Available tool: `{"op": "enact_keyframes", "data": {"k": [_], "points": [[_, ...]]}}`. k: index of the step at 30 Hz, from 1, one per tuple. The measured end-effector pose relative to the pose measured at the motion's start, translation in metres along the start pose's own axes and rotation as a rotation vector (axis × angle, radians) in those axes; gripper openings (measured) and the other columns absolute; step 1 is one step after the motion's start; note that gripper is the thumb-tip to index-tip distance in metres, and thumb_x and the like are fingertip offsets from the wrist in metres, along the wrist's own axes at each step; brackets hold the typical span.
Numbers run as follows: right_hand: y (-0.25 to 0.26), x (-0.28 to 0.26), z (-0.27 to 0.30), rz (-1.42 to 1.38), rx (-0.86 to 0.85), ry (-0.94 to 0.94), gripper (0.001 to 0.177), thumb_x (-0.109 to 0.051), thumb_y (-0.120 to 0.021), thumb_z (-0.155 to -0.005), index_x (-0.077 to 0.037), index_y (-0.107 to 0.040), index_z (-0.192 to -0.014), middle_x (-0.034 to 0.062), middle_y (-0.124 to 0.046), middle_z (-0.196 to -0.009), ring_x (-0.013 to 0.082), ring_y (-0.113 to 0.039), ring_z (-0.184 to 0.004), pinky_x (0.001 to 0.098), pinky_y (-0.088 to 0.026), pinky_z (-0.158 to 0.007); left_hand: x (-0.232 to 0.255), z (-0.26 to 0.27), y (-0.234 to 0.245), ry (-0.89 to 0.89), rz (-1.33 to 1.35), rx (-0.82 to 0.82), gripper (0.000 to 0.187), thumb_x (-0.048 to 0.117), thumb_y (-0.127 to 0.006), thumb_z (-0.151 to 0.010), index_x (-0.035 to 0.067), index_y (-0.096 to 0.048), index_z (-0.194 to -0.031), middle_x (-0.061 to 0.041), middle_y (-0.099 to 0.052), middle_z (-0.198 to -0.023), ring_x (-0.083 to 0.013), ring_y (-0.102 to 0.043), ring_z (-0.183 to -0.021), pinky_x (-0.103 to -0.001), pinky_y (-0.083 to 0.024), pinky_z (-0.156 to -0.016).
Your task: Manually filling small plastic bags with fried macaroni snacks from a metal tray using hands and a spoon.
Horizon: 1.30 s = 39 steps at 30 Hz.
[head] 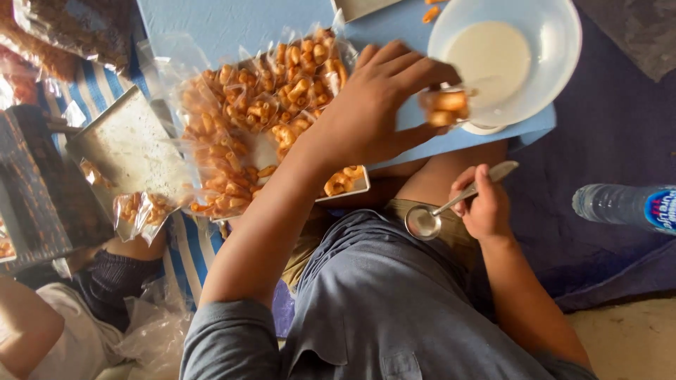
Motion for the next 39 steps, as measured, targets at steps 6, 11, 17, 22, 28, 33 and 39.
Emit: {"op": "enact_keyframes", "data": {"k": [6,11,17,22,28,33,39], "points": [[-0.033,-0.086,0.029,-0.048,-0.246,0.236,0.037,-0.046,-0.058,-0.106,-0.011,-0.064,-0.094,0.0147,-0.062,-0.068,0.0199,-0.055,-0.047,0.0257,-0.045,-0.041,0.027,0.1,0.045,0.424,0.196,0.165,0.032,0.025,-0.08,-0.095,0.001,-0.059,-0.098,-0.006,-0.05,-0.093,-0.0198,-0.05,-0.082,-0.032,-0.043,-0.069],[-0.093,-0.132,0.044,0.267,-0.239,0.487,0.04,-0.051,-0.056,-0.108,-0.012,-0.058,-0.1,0.0177,-0.067,-0.083,0.0192,-0.064,-0.052,0.0226,-0.053,-0.042,0.025,0.17,0.037,0.66,0.189,0.291,0.032,0.029,-0.082,-0.09,0.006,-0.063,-0.1,-0.002,-0.055,-0.085,-0.0149,-0.047,-0.071,-0.03,-0.039,-0.061],[-0.165,-0.125,0.047,0.48,-0.168,0.658,0.042,-0.044,-0.045,-0.115,-0.003,-0.05,-0.105,0.0214,-0.06,-0.089,0.0242,-0.065,-0.067,0.0273,-0.054,-0.05,0.03,0.214,0.038,0.708,0.303,0.433,0.045,0.033,-0.08,-0.092,0.005,-0.064,-0.123,0.0,-0.056,-0.091,-0.0123,-0.049,-0.079,-0.028,-0.041,-0.069],[-0.169,-0.098,0.041,0.45,-0.079,0.564,0.043,-0.046,-0.047,-0.114,-0.004,-0.05,-0.108,0.0127,-0.055,-0.095,0.0235,-0.069,-0.082,0.0286,-0.057,-0.053,0.022,0.248,0.023,0.738,0.832,0.63,0.038,0.025,-0.07,-0.1,0.006,-0.052,-0.128,0.0,-0.058,-0.108,-0.0066,-0.054,-0.096,-0.02,-0.046,-0.083],[-0.16,-0.089,0.042,0.506,-0.002,0.513,0.041,-0.044,-0.044,-0.116,-0.004,-0.052,-0.111,0.0081,-0.056,-0.093,0.0224,-0.069,-0.082,0.0269,-0.057,-0.056,0.015,0.266,0.008,0.66,0.974,0.688,0.05,0.014,-0.073,-0.1,0.004,-0.05,-0.142,-0.005,-0.064,-0.128,-0.0142,-0.062,-0.119,-0.028,-0.054,-0.105],[-0.173,-0.108,0.04,0.856,-0.176,0.889,0.058,-0.033,-0.02,-0.121,0.007,-0.058,-0.104,0.0161,-0.054,-0.065,0.0268,-0.051,-0.067,0.0371,-0.041,-0.08,0.02,0.261,0.002,0.737,1.0,0.672,0.045,0.013,-0.074,-0.097,0.001,-0.056,-0.136,-0.003,-0.067,-0.119,-0.0104,-0.063,-0.111,-0.024,-0.055,-0.1],[-0.222,-0.144,0.073,1.15,-0.34,0.986,0.051,-0.024,-0.026,-0.118,0.009,-0.065,-0.114,0.0232,-0.059,-0.109,0.0353,-0.057,-0.099,0.0442,-0.047,-0.096,0.028,0.252,-0.011,0.789,1.043,0.62,0.033,0.011,-0.071,-0.097,0.001,-0.058,-0.126,-0.004,-0.06,-0.116,-0.0135,-0.064,-0.109,-0.026,-0.056,-0.101]]}}
Point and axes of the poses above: each hand's wrist, its own z-axis away from the middle knuckle, its own y-axis out of the back of the hand, x = y × z, the point moved 3 cm from there along -z, towards the middle knuckle
